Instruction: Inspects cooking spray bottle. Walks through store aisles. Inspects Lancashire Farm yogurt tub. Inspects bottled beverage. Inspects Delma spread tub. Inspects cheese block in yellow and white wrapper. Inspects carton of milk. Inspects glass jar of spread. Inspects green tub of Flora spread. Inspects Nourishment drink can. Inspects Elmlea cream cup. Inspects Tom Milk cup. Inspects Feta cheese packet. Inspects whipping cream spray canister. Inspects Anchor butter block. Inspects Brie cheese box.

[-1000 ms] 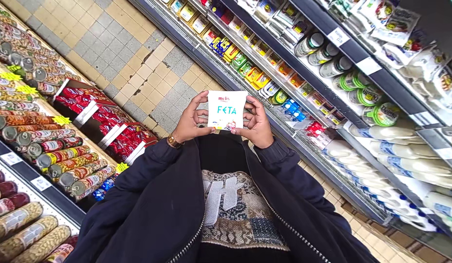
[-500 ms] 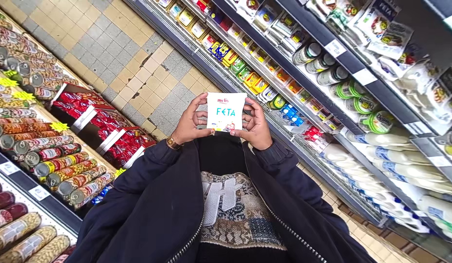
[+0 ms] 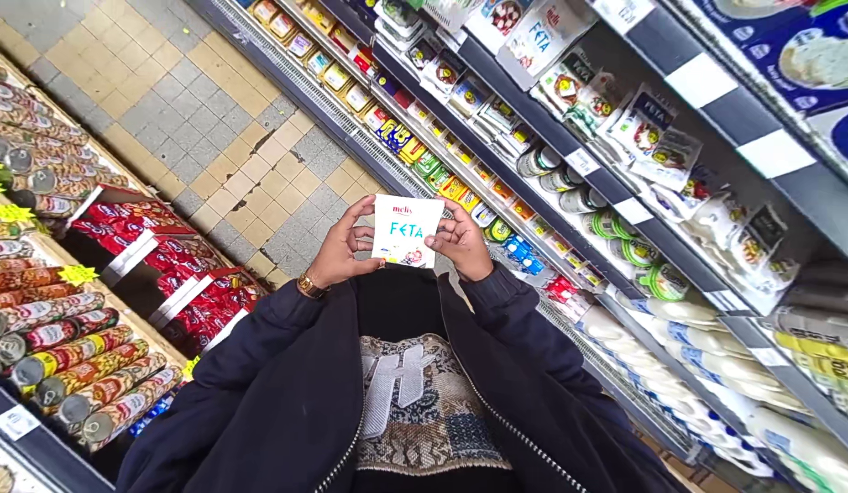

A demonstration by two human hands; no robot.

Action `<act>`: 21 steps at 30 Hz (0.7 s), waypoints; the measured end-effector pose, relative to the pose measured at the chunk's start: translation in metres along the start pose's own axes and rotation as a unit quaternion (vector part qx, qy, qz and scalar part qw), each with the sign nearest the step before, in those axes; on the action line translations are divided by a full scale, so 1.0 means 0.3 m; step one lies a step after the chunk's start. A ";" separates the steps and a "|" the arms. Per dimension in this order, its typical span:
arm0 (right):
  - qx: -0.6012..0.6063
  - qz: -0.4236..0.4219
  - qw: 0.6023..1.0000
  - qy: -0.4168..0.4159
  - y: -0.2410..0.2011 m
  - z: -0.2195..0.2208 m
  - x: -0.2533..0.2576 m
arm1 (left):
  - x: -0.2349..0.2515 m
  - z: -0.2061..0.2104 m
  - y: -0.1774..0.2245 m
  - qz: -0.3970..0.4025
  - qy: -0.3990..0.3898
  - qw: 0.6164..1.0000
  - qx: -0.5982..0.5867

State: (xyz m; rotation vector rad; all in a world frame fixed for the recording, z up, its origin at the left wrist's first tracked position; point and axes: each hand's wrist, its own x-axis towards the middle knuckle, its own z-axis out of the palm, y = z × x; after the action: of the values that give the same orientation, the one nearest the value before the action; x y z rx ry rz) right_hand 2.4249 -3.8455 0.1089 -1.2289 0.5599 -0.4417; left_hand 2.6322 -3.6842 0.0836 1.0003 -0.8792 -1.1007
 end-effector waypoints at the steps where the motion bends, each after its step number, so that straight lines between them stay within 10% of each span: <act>1: 0.010 0.007 1.000 -0.006 -0.015 -0.023 0.027 | 0.033 0.003 -0.001 0.000 0.000 1.000 0.006; 21: -0.176 -0.142 0.941 0.251 -0.228 -0.736 0.700 | 0.365 0.044 -0.024 0.014 0.107 0.990 0.089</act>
State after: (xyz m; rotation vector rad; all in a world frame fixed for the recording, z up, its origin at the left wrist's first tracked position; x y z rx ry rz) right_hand 2.4521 -4.1560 0.0894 -1.5583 0.9294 -0.9467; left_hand 2.6432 -3.7941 0.0891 1.2258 -0.8235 -0.8844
